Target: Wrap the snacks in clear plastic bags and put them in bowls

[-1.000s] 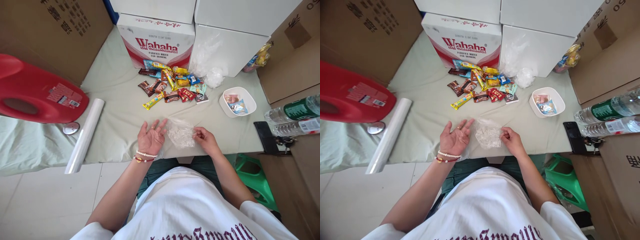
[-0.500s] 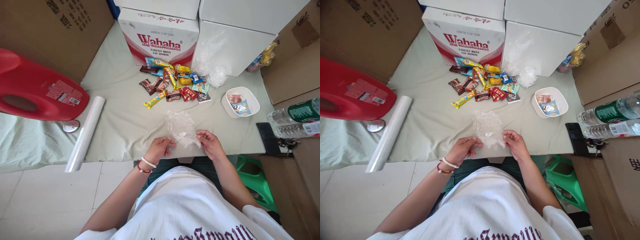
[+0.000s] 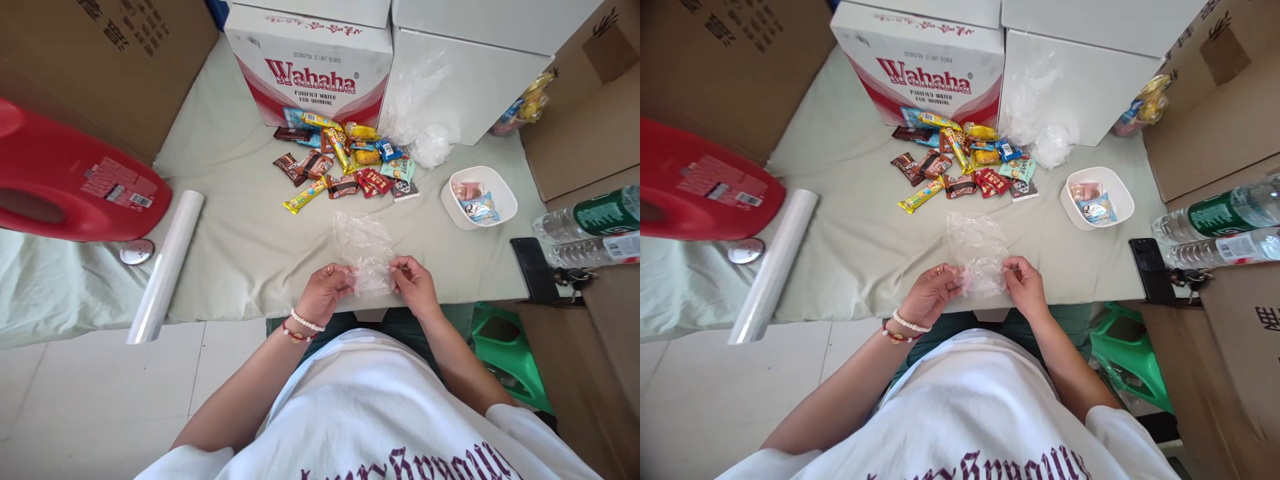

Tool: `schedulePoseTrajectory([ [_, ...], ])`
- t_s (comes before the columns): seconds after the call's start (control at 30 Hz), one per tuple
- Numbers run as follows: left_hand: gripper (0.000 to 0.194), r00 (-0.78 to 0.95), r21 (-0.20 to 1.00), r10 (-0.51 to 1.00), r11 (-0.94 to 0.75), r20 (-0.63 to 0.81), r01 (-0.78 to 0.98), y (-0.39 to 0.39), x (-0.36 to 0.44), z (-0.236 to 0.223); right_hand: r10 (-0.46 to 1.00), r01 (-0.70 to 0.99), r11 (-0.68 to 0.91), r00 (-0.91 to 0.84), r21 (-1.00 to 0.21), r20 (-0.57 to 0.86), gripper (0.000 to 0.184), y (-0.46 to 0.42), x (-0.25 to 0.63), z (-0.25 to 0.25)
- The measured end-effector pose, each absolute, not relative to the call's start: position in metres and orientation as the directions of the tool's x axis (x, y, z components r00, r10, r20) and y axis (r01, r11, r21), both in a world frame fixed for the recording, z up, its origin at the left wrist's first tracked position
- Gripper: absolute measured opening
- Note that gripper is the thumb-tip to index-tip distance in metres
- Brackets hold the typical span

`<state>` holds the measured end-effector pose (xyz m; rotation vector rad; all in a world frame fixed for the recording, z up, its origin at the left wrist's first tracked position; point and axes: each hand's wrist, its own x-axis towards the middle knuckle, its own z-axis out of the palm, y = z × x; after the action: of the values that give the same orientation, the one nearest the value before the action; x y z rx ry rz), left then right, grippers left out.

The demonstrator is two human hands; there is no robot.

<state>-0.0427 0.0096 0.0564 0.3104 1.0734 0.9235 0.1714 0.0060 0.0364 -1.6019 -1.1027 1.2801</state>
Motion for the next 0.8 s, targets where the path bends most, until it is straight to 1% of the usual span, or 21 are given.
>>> schedulePoseTrajectory([
  [0.07, 0.042, 0.189, 0.584, 0.748, 0.627, -0.636, -0.516, 0.011, -0.047, 0.056, 0.952, 0.198, -0.304, 0.094, -0.932, -0.291, 0.027, 0.005, 0.178, 0.032],
  [0.13, 0.042, 0.187, 0.576, 0.737, 0.638, -0.649, -0.512, 0.01, -0.05, 0.055, 0.965, 0.289, -0.263, 0.083, -0.92, -0.25, 0.027, 0.005, 0.184, 0.033],
  [0.2, 0.043, 0.146, 0.596, 0.737, 0.632, -0.66, -0.496, 0.007, -0.049, 0.053, 0.988, 0.471, -0.154, 0.101, -0.868, -0.121, 0.03, 0.005, 0.188, 0.04],
  [0.27, 0.044, 0.079, 0.645, 0.756, 0.603, -0.65, -0.47, 0.003, -0.047, 0.051, 0.989, 0.658, -0.045, 0.136, -0.752, 0.06, 0.034, 0.004, 0.188, 0.052],
  [0.3, 0.045, 0.05, 0.674, 0.772, 0.583, -0.634, -0.453, 0.0, -0.045, 0.051, 0.984, 0.709, -0.003, 0.127, -0.706, 0.123, 0.035, 0.003, 0.186, 0.059],
  [0.33, 0.044, 0.033, 0.703, 0.79, 0.563, -0.612, -0.435, -0.002, -0.042, 0.051, 0.986, 0.725, 0.033, 0.089, -0.688, 0.142, 0.035, 0.002, 0.182, 0.066],
  [0.37, 0.043, 0.027, 0.727, 0.808, 0.544, -0.589, -0.418, -0.004, -0.04, 0.051, 0.993, 0.714, 0.07, 0.017, -0.697, 0.118, 0.036, 0.001, 0.177, 0.072],
  [0.43, 0.041, 0.027, 0.769, 0.842, 0.505, -0.54, -0.392, -0.007, -0.037, 0.052, 0.983, 0.65, 0.127, -0.184, -0.749, 0.008, 0.043, -0.001, 0.165, 0.078],
  [0.47, 0.04, 0.021, 0.784, 0.856, 0.484, -0.517, -0.388, -0.008, -0.037, 0.052, 0.964, 0.62, 0.133, -0.262, -0.774, -0.045, 0.047, 0.0, 0.159, 0.078],
  [0.5, 0.04, 0.008, 0.796, 0.866, 0.463, -0.499, -0.391, -0.009, -0.038, 0.051, 0.95, 0.598, 0.118, -0.3, -0.793, -0.085, 0.047, 0.001, 0.155, 0.076],
  [0.57, 0.044, -0.035, 0.807, 0.874, 0.431, -0.485, -0.404, -0.008, -0.042, 0.048, 0.954, 0.545, 0.039, -0.268, -0.838, -0.13, 0.034, 0.006, 0.151, 0.069],
  [0.63, 0.049, -0.097, 0.808, 0.864, 0.415, -0.494, -0.417, -0.007, -0.05, 0.043, 0.968, 0.441, -0.074, -0.184, -0.894, -0.171, 0.022, 0.012, 0.153, 0.061],
  [0.7, 0.05, -0.161, 0.807, 0.847, 0.399, -0.506, -0.436, -0.005, -0.057, 0.04, 0.973, 0.326, -0.151, -0.116, -0.933, -0.198, 0.022, 0.017, 0.158, 0.056],
  [0.8, 0.051, -0.198, 0.795, 0.839, 0.364, -0.506, -0.486, -0.003, -0.064, 0.041, 0.975, 0.237, -0.181, -0.084, -0.954, -0.206, 0.023, 0.017, 0.162, 0.054],
])
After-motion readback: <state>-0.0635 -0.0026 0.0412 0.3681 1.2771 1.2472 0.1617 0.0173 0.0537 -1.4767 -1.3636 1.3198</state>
